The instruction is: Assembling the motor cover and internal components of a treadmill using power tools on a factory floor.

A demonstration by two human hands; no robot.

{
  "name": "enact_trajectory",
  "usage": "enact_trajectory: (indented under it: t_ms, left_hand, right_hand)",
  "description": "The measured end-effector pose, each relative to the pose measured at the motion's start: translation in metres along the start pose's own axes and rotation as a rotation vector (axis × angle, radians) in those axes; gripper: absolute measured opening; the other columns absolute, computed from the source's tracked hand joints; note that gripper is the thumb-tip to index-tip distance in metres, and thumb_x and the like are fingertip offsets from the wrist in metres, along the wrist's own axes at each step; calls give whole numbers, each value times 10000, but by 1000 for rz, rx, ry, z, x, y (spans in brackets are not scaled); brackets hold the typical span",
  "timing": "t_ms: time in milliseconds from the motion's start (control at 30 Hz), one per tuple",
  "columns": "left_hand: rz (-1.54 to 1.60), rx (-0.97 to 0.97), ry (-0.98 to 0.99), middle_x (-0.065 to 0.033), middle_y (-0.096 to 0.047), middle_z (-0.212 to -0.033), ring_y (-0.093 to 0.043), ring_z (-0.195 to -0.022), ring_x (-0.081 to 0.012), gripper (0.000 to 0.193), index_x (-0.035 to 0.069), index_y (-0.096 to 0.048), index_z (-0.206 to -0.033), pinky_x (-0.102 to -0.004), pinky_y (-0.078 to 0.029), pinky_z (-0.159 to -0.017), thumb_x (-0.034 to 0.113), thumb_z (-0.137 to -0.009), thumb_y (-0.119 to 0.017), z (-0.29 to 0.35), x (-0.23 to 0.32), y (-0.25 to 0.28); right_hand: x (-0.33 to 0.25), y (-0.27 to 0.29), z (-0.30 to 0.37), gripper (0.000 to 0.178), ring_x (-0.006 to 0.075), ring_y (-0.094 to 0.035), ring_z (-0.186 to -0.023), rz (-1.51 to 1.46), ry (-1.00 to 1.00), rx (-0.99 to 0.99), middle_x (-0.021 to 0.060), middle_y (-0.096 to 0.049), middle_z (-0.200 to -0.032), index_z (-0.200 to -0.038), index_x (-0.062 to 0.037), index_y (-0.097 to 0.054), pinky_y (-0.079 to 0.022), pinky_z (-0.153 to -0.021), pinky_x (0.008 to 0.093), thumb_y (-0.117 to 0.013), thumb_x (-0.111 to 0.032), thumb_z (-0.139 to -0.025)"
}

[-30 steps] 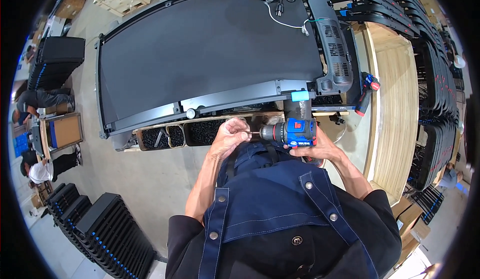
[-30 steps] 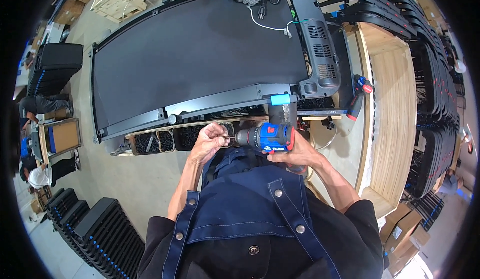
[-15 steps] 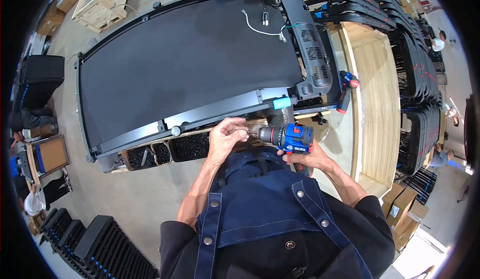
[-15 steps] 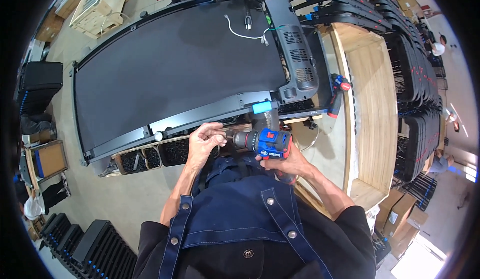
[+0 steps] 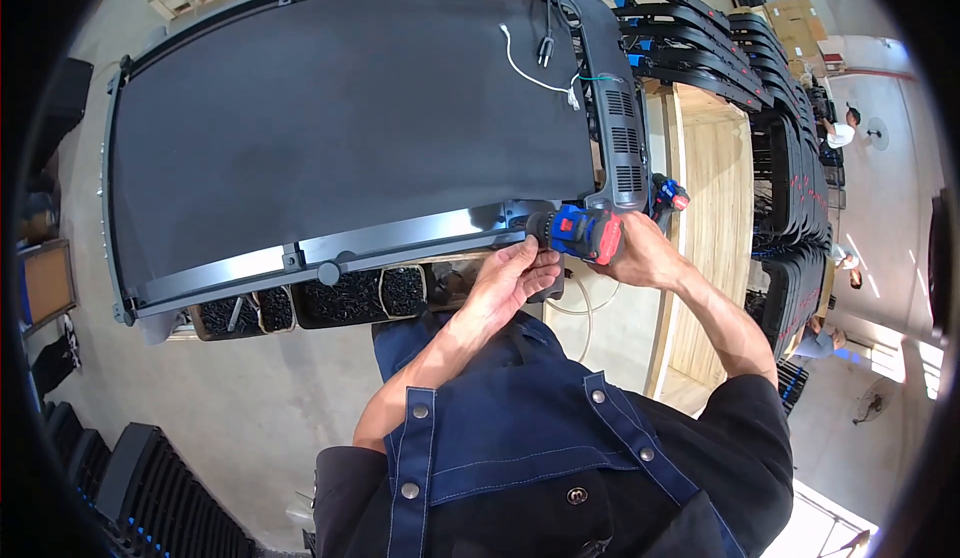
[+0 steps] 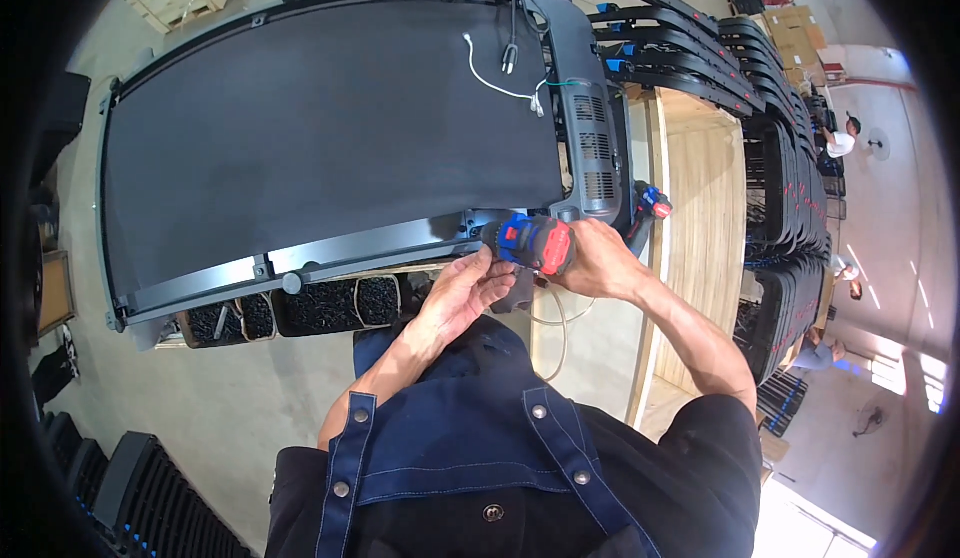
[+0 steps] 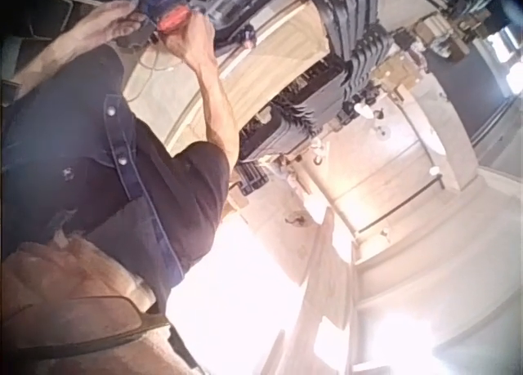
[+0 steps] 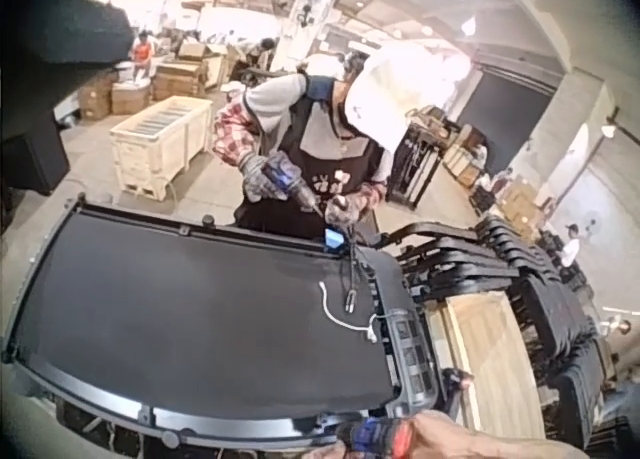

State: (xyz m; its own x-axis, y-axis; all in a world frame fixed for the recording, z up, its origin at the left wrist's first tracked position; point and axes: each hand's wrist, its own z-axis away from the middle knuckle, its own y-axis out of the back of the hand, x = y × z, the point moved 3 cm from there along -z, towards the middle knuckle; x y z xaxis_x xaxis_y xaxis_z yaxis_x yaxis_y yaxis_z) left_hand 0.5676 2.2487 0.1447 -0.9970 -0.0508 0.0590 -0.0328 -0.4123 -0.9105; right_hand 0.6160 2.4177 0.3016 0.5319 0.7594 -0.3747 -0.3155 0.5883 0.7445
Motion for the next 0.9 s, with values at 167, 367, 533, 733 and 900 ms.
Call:
enact_trajectory:
  t_ms: [167,367,533,733,900]
  left_hand:
    - [63,56,4,-141,-711,-1046,-716,-898,-203,369,-27,-644,-1121,-290,-623,-792,324,-1015,-604,-8,-1,9]
    - [-551,209,-265,-92,-689,-937,-678,-762,-176,329,-10,-636,-1046,-257,-556,-674,317,-1016,-625,6,18,-2]
    - [-1332,32,-1472,-97,-673,-984,-658,-828,-263,271,44,-659,-1014,-369,-524,-713,192,-815,-767,10,71,-106]
    - [-1212,25,-1534,-80,-684,-899,-660,-751,-261,78,61,-695,-821,-373,-523,-686,125,-782,-718,-13,58,-104]
    - [-1213,16,-1562,-85,-688,-910,-661,-756,-261,72,59,-699,-827,-371,-522,-688,118,-789,-715,-13,55,-99]
  right_hand:
    - [-5,8,-21,308,409,-674,-788,68,-13,-97,202,-682,-775,-955,-9,-668,-529,-736,475,-805,-169,-731]
    - [-16,14,-26,349,412,-685,-811,97,-40,-151,207,-703,-822,-1026,-18,-681,-545,-744,480,-783,-150,-719]
    - [-15,12,-34,309,413,-689,-797,282,105,-185,200,-700,-802,-968,-48,-692,-552,-688,481,-746,-148,-680]
    - [-20,11,-44,199,406,-682,-726,374,24,-279,176,-681,-723,-775,-64,-674,-544,-627,484,-748,-211,-663]
    - [-21,8,-43,204,416,-678,-737,365,84,-250,174,-683,-728,-797,-59,-675,-541,-631,491,-747,-201,-670]
